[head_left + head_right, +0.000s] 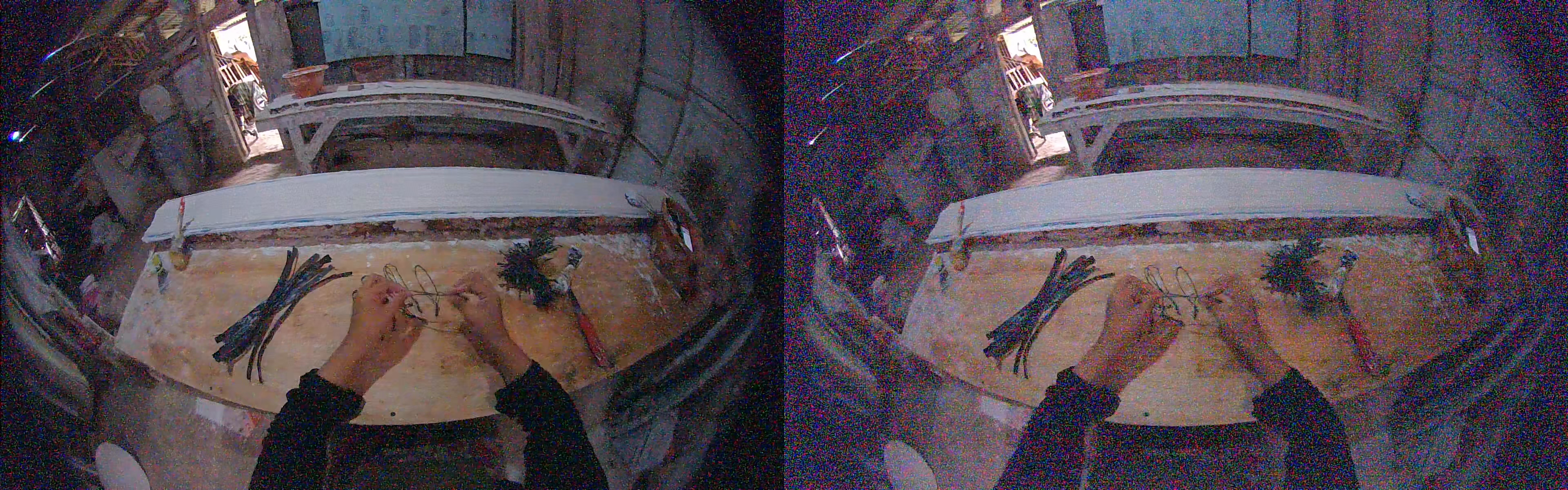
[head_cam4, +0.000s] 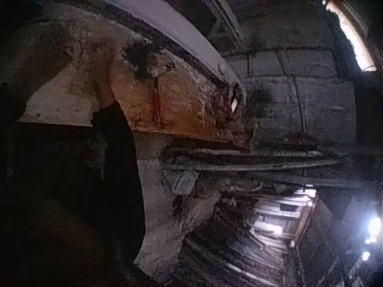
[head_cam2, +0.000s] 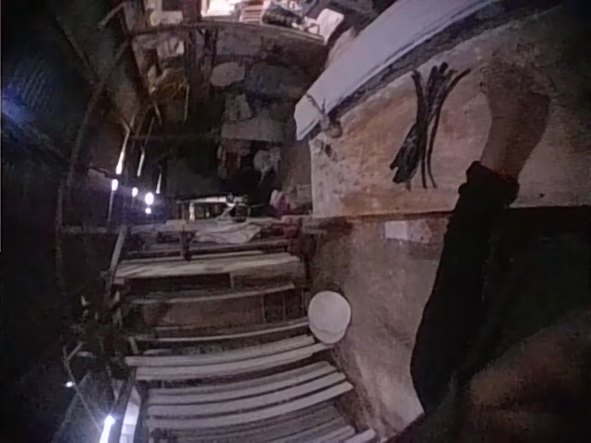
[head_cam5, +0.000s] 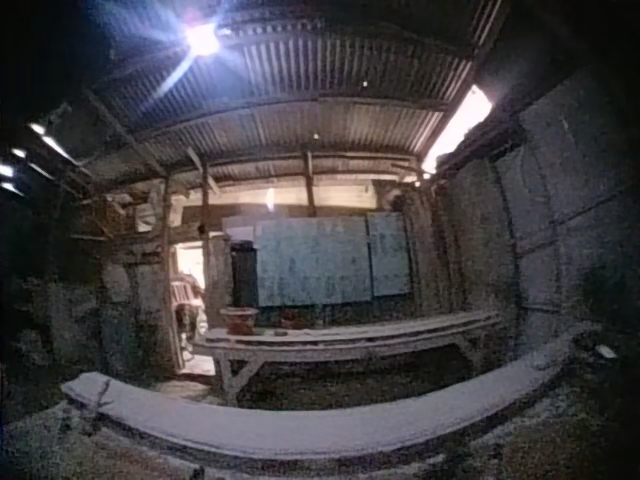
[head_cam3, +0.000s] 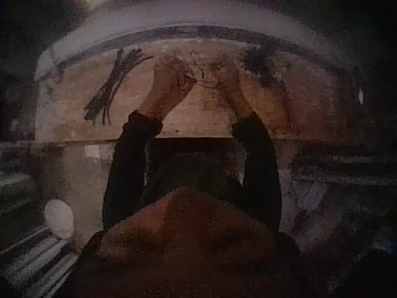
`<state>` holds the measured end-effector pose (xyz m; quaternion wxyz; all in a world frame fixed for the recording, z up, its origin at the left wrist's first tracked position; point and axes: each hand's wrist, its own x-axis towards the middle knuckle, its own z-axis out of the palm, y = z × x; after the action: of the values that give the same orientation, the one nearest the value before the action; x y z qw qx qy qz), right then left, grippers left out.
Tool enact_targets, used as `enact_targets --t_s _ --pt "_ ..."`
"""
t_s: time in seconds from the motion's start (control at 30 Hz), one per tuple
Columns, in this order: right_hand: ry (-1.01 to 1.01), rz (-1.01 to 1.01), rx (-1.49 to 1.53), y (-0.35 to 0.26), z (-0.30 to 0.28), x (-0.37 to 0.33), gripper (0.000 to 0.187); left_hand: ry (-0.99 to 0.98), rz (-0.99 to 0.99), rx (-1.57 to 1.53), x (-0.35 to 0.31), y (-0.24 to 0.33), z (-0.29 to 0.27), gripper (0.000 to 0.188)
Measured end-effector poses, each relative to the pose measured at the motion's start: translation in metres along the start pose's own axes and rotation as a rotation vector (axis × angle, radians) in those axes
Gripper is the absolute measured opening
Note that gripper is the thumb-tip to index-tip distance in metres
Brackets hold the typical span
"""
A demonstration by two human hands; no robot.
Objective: The person repeatedly picks up thin black strips and interlaces them by hand on a wooden workbench. They form loops and bundles, then place the finished pieces back on the table. The process is continuous and repetitive throughout the clip.
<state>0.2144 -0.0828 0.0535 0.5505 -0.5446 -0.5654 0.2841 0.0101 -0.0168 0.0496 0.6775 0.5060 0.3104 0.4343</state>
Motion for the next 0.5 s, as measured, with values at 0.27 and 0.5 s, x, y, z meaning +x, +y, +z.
enact_targets --t_s 0.27,0.5 --pt "-0.581 0.28 0.433 -0.049 0.028 -0.031 0.01 0.23 0.168 0.038 0.015 -0.013 -0.023 0.006" --pt "-0.529 -0.017 0.166 -0.042 0.016 -0.025 0.008 0.048 0.17 -0.04 0.015 -0.032 -0.025 0.003"
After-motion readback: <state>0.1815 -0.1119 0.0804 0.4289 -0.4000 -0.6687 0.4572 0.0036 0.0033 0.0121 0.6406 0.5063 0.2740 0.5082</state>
